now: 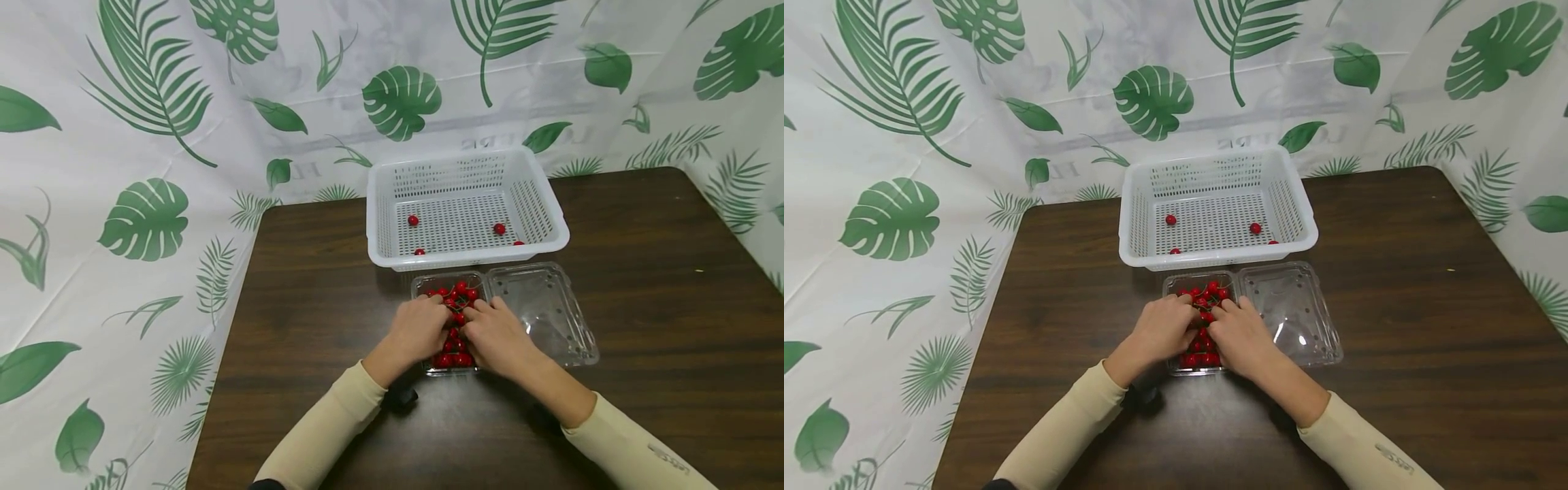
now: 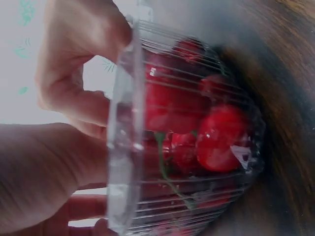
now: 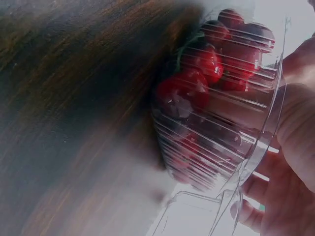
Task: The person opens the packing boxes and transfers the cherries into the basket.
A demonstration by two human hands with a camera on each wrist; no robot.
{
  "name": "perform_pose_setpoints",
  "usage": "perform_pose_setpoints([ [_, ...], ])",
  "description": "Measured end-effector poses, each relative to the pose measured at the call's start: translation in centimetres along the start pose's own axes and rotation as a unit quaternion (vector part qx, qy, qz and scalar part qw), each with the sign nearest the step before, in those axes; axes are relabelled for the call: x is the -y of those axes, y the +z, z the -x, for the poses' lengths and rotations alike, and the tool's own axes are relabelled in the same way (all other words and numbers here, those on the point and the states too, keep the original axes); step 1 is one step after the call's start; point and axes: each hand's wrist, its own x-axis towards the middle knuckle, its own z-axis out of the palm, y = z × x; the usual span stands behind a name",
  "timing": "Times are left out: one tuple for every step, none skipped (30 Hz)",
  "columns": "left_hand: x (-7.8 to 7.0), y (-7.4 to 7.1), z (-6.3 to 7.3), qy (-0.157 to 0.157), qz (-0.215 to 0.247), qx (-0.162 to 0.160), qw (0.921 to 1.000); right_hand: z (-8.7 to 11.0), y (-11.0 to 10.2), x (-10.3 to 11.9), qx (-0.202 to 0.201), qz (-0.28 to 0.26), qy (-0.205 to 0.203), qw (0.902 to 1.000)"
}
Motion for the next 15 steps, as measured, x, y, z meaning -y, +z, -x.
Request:
perform_pose_setpoints([
  [0.1, 0.1, 0.0, 0.000, 0.000, -0.010, 0.9999, 0.0, 0.0, 0.0, -0.002, 0.003, -0.002, 1.0000],
  [0.1, 0.2, -0.1, -0.001, 0.002, -0.021, 0.9998, 0.0, 0.0, 0.0, -0.004, 0.005, -0.004, 1.0000],
  [0.2, 0.3, -0.2, -0.003, 0.004, -0.032, 0.9995, -0.1, 0.0, 0.0, -0.007, 0.008, -0.005, 0.9999],
  [0.3, 0.4, -0.2, -0.006, 0.008, -0.044, 0.9990, -0.1, 0.0, 0.0, -0.010, 0.009, -0.007, 0.9999],
  [0.4, 0.4, -0.3, -0.010, 0.014, -0.055, 0.9984, -0.1, 0.0, 0.0, -0.012, 0.011, -0.009, 0.9998],
  [0.5, 0.4, -0.4, -0.013, 0.022, -0.064, 0.9976, -0.1, 0.0, 0.0, -0.014, 0.014, -0.011, 0.9997],
  [0.6, 0.3, -0.5, -0.014, 0.028, -0.073, 0.9969, -0.1, 0.1, -0.1, -0.015, 0.017, -0.012, 0.9997],
  [0.6, 0.3, -0.6, -0.015, 0.036, -0.079, 0.9961, -0.1, 0.1, -0.1, -0.015, 0.020, -0.013, 0.9996],
  [0.7, 0.3, -0.7, -0.014, 0.044, -0.084, 0.9954, 0.0, 0.1, -0.1, -0.014, 0.023, -0.015, 0.9995],
  [0.8, 0.2, -0.8, -0.013, 0.052, -0.088, 0.9947, 0.0, 0.1, -0.1, -0.012, 0.025, -0.016, 0.9995],
  [0.9, 0.1, -0.9, -0.012, 0.059, -0.089, 0.9942, 0.0, 0.1, -0.1, -0.010, 0.027, -0.016, 0.9995],
  [0.9, 0.1, -1.1, -0.012, 0.064, -0.090, 0.9938, 0.0, 0.0, -0.1, -0.009, 0.027, -0.016, 0.9995],
  [0.9, 0.0, -1.3, -0.011, 0.069, -0.088, 0.9937, 0.1, 0.0, -0.1, -0.007, 0.026, -0.016, 0.9995],
  [1.0, 0.0, -1.5, -0.012, 0.073, -0.086, 0.9936, 0.1, -0.1, -0.1, -0.006, 0.026, -0.016, 0.9995],
  [1.0, 0.0, -1.7, -0.011, 0.074, -0.083, 0.9938, 0.2, -0.2, -0.1, -0.006, 0.024, -0.016, 0.9996],
])
